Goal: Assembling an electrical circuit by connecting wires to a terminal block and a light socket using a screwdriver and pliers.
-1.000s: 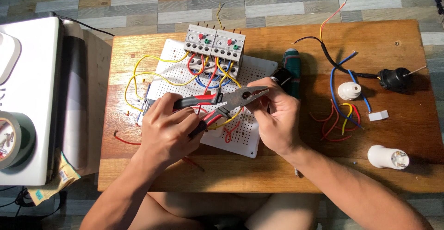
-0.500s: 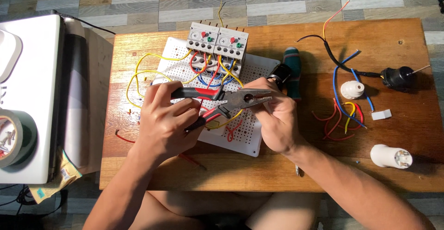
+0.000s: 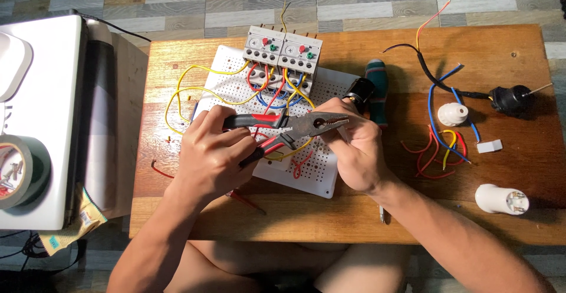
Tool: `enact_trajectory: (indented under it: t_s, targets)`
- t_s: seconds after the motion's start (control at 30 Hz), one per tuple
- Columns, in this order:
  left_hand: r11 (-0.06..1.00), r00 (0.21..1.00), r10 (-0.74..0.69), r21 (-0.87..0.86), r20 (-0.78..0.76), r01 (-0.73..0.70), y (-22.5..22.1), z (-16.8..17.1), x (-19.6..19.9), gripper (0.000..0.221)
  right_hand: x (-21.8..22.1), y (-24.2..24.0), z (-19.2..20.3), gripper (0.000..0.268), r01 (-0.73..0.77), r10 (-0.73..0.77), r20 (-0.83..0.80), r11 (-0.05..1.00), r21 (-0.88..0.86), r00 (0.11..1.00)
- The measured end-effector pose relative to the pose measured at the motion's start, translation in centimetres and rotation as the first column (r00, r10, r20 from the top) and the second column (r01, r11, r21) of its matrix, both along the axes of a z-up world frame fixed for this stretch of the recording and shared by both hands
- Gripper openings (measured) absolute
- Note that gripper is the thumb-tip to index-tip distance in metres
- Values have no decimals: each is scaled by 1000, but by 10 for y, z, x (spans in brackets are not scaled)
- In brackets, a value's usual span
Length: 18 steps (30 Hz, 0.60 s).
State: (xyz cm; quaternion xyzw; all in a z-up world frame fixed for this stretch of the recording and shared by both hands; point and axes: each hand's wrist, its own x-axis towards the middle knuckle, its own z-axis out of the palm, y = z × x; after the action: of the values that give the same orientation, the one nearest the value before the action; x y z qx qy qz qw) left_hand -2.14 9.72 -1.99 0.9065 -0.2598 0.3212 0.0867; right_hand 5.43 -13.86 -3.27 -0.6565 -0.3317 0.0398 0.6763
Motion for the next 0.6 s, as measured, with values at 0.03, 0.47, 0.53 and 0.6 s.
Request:
enact_trajectory:
  t_s: [0.03,0.47,0.53,0.6]
  targets:
    - [1000,1000,-5,-1,4,5,1,-1,-1,15,0,0,2,20,-1,1,0,1000,-8,1000]
    - [997,998,45,61,49,-48,-8,12,-1,13,0,1,-14,10,93,-94,-2,992,84,996]
    - [998,997,60,21,54,-61,-11,14,-1,11,-1,3,-16,11,132,-132,-5,983,124,991]
    - [998,997,59,10,49,-60,-12,15,-1,11,1,3,-19,11,138,-139,-5,982,127,990]
